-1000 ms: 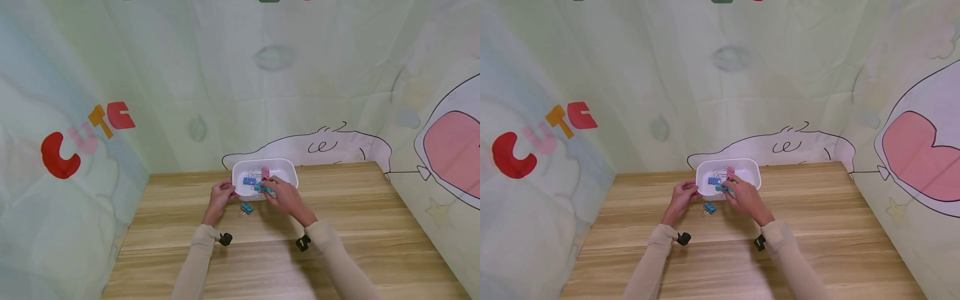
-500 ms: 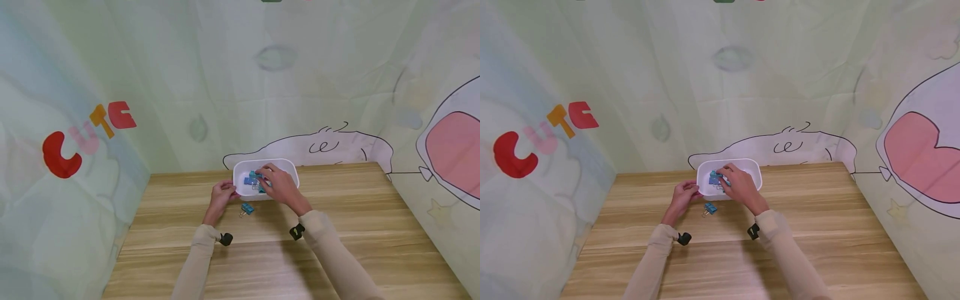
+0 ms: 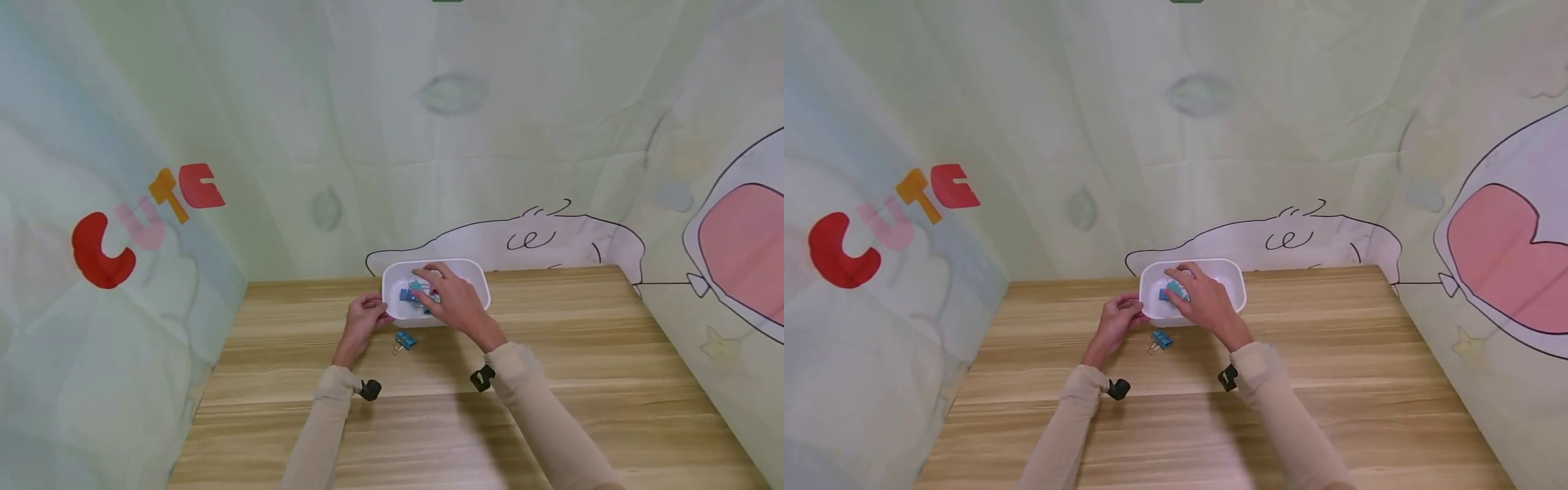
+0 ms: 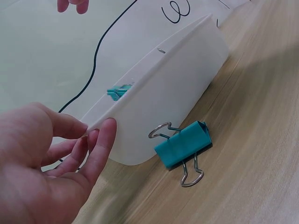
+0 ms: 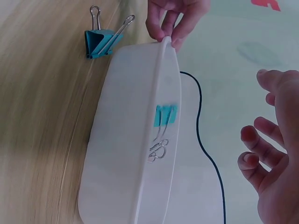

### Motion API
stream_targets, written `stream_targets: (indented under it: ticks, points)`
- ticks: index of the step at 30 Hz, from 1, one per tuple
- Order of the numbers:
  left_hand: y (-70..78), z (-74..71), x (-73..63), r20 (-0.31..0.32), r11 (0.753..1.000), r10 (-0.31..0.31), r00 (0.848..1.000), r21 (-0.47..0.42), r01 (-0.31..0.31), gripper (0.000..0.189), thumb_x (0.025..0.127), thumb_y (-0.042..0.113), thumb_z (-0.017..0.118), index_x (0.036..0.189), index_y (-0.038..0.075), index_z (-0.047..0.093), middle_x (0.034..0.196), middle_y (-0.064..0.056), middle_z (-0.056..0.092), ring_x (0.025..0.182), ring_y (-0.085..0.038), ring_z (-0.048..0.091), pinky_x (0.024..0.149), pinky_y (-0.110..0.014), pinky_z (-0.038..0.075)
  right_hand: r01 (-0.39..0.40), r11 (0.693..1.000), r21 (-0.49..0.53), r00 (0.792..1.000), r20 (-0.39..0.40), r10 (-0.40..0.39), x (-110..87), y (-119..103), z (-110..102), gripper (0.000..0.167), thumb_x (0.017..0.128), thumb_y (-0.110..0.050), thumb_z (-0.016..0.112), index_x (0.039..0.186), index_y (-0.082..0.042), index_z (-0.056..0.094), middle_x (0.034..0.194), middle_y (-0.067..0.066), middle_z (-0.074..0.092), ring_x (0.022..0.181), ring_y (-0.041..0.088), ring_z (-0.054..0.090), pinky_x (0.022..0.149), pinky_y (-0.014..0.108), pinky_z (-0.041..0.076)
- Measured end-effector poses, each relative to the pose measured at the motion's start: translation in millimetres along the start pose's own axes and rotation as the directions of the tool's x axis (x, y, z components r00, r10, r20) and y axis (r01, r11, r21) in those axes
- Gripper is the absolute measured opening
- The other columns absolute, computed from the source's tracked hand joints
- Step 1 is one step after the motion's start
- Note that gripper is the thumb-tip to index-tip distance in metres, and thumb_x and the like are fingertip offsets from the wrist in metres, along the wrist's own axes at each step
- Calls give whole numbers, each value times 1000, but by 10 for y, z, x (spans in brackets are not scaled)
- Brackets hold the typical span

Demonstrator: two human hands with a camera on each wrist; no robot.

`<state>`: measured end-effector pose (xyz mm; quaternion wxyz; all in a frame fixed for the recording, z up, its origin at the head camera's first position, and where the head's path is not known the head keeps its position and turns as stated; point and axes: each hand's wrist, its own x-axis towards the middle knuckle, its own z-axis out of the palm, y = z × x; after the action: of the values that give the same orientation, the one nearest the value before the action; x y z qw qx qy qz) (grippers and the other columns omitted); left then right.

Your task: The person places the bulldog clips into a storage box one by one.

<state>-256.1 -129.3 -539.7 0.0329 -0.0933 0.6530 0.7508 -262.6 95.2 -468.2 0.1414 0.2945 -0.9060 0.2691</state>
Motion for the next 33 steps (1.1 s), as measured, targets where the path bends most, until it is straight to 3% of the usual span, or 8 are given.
stream_targets:
  ticks: [4, 13, 18, 27, 33]
  points:
    - [3, 1, -4, 2, 1000, 2, 1000, -1, -2, 35, 103, -4, 59, 135, -14, 52, 118, -23, 54, 99, -41, 69, 80, -29, 66, 18, 1000, 13, 1000, 10, -18, -43, -3, 12, 46, 98, -34, 74, 137, -12, 67, 133, 11, 61, 94, 26, 69, 80, 43, 65]
    - [-10, 12, 6, -4, 999, 30, 1000, -28, -30, 35, 100, -9, 59, 133, -19, 51, 109, -21, 55, 85, -30, 71, 85, -41, 65, 49, 998, -27, 996, 81, -46, -174, -26, 126, 50, 97, -44, 73, 138, -16, 67, 136, 11, 61, 113, 29, 66, 88, 47, 64]
    - [-2, 8, 9, -5, 1000, 23, 1000, -11, -23, 35, 100, -9, 59, 133, -18, 52, 110, -20, 55, 88, -31, 70, 82, -35, 66, 72, 996, -57, 992, 109, -66, -266, -51, 230, 48, 96, -43, 74, 136, -17, 68, 132, 11, 64, 100, 27, 69, 75, 47, 65]
    - [-7, 9, -1, 9, 999, 29, 1000, -18, -29, 35, 101, -8, 58, 133, -20, 50, 109, -21, 54, 84, -29, 71, 81, -34, 66, 99, 994, 44, 984, 142, -104, -484, -71, 503, 44, 94, -34, 79, 131, -12, 71, 120, 8, 66, 95, 22, 69, 81, 40, 64]
    - [-5, 10, -6, 4, 1000, 18, 1000, -5, -18, 37, 101, -6, 59, 135, -18, 50, 112, -23, 54, 86, -29, 71, 77, -26, 65, 121, 992, 23, 976, 180, -123, -567, -54, 664, 46, 95, -32, 78, 134, -11, 69, 121, 10, 68, 101, 24, 68, 84, 41, 63]
